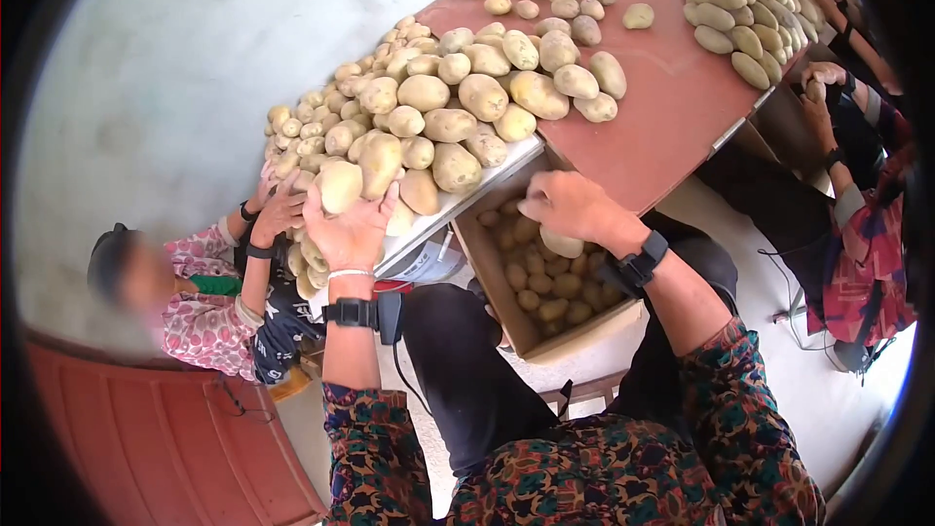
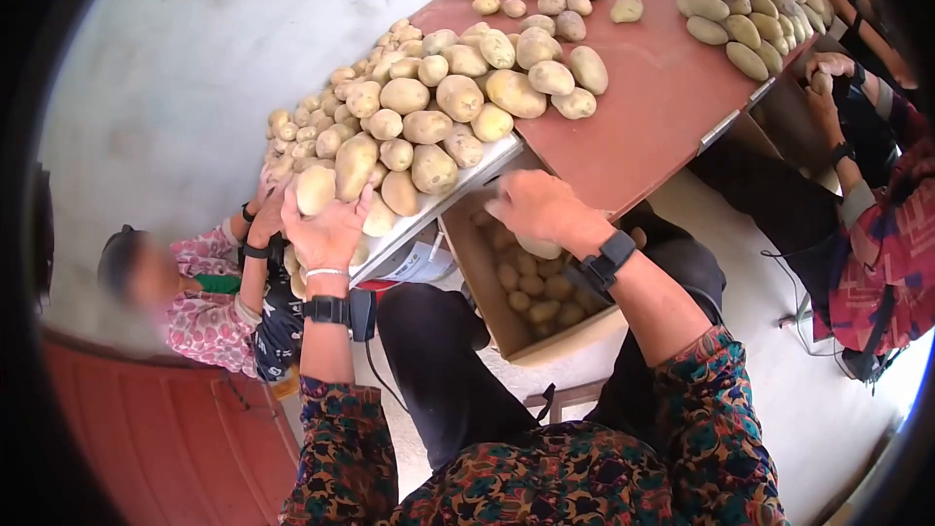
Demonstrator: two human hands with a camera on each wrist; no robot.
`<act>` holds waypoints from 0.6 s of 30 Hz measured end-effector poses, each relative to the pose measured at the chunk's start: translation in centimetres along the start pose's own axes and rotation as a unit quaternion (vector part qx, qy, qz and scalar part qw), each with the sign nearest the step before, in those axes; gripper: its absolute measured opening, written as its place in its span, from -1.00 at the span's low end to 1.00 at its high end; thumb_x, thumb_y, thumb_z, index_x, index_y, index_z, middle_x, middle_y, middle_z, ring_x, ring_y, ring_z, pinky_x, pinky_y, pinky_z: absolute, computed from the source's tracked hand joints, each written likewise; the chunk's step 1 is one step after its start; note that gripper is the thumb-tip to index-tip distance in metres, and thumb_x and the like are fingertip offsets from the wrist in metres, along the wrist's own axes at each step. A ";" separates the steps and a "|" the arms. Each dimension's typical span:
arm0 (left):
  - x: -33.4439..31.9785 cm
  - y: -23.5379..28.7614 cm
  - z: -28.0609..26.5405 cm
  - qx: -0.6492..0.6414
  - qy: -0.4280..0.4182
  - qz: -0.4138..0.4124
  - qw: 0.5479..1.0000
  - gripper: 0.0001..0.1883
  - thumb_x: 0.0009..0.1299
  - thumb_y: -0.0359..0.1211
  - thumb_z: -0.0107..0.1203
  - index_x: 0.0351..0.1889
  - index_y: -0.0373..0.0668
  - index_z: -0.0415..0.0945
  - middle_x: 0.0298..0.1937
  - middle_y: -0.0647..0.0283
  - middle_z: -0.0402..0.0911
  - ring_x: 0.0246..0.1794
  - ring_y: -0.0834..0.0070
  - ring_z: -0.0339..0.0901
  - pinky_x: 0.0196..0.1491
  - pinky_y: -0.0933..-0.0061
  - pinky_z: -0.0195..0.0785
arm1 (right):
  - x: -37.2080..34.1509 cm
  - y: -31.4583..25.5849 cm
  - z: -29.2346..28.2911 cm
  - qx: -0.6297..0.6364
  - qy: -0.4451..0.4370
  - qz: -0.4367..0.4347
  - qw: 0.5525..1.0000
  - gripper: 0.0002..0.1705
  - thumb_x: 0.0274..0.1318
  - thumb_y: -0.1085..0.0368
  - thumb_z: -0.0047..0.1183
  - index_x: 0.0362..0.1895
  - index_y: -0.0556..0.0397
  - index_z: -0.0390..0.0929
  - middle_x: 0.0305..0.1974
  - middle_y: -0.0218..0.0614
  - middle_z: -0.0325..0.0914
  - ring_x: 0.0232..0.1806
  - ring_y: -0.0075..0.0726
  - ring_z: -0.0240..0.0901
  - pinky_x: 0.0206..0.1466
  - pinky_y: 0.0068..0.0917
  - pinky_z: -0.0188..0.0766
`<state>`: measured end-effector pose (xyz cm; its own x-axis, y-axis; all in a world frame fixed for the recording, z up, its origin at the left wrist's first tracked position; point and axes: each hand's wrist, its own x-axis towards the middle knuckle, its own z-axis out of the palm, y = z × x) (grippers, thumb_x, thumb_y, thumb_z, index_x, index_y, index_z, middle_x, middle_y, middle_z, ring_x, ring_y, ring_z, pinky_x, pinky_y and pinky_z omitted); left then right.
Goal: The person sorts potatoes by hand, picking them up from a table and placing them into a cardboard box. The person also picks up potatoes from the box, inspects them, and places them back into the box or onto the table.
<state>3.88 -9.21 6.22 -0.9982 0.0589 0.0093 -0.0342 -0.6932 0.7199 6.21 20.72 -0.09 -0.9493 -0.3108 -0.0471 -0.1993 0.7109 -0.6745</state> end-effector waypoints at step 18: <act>-6.1 -9.8 2.1 0.084 -0.134 -0.004 0.987 -0.30 0.07 -0.15 0.26 0.14 -0.35 0.39 0.07 0.00 0.51 0.08 0.16 0.50 0.20 0.02 0.35 | -1.4 -1.9 -2.0 0.632 -0.023 -0.140 0.762 -0.21 -0.01 0.37 0.35 0.32 0.18 0.27 0.09 -0.27 0.47 0.11 -0.41 0.42 0.12 -0.44 0.48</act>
<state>10.43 -1.26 0.51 -0.9484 0.2676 0.1699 -0.0112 -0.5639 0.8258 7.39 21.09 2.73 -0.8971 -0.3811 0.2233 0.0279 -0.5534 -0.8325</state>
